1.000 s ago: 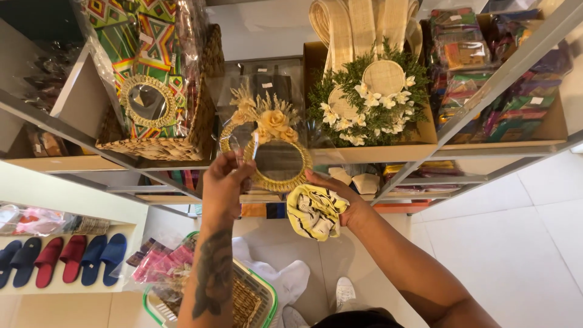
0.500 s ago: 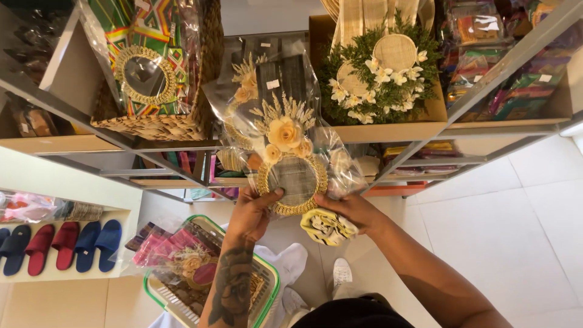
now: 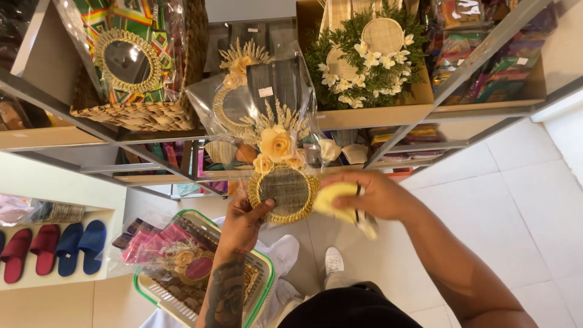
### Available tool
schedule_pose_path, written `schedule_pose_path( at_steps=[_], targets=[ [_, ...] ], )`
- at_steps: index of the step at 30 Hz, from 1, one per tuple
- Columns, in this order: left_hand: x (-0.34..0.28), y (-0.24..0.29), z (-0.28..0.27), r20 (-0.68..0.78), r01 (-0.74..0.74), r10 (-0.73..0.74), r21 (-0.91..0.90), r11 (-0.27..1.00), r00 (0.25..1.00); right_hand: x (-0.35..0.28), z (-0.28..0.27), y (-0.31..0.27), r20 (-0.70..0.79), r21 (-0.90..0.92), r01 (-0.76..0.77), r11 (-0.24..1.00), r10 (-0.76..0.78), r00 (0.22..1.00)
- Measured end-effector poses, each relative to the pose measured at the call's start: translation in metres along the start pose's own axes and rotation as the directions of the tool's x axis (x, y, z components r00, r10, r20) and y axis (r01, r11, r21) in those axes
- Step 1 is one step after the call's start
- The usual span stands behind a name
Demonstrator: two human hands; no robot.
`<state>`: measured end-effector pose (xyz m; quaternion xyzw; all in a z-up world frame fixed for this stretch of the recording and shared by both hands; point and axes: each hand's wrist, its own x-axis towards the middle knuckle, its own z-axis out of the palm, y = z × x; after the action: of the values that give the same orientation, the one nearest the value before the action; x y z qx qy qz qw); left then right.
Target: Cleaning and dusting various gift items and a woven basket on retail shelves.
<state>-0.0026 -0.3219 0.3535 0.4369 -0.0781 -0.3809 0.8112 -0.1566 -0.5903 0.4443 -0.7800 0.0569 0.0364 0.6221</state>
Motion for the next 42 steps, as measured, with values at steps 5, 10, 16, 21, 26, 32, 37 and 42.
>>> schedule_pose_path(
  at_steps=[5,10,16,21,26,32,37,42],
  targets=[
    [-0.017,-0.011,-0.012,-0.037,0.006,-0.004,0.042,0.999,0.999,0.014,-0.021,-0.048,-0.472,-0.123,-0.089,0.988,0.021,0.882],
    [-0.027,-0.017,-0.006,0.023,0.025,-0.026,0.067,0.997,0.999,0.031,-0.025,-0.087,-0.357,-0.106,0.047,0.993,-0.083,0.93],
    [-0.038,-0.024,-0.01,-0.002,0.038,-0.038,0.141,0.989,0.999,0.056,-0.045,-0.108,-0.362,-0.674,0.234,0.701,-0.589,0.722],
    [-0.042,-0.028,-0.003,0.083,0.033,-0.046,0.155,0.987,0.996,0.068,0.006,-0.144,0.05,-0.502,0.406,0.764,-0.443,0.895],
    [-0.056,-0.027,-0.013,-0.01,0.028,-0.027,0.13,0.991,1.0,0.088,-0.012,-0.138,-0.157,-0.739,0.246,0.627,-0.515,0.843],
    [-0.085,-0.008,-0.056,-0.159,-0.083,0.127,0.257,0.963,0.979,0.099,-0.009,-0.13,-0.076,-0.694,0.079,0.715,-0.182,0.98],
    [-0.113,0.004,-0.097,-0.225,-0.146,0.223,0.312,0.939,0.949,0.138,0.052,-0.069,0.293,-0.53,-0.067,0.846,0.257,0.921],
    [-0.135,-0.002,-0.146,-0.294,-0.181,0.253,0.252,0.951,0.922,0.176,0.114,-0.026,0.492,-0.319,-0.01,0.948,0.175,0.853]
  ],
)
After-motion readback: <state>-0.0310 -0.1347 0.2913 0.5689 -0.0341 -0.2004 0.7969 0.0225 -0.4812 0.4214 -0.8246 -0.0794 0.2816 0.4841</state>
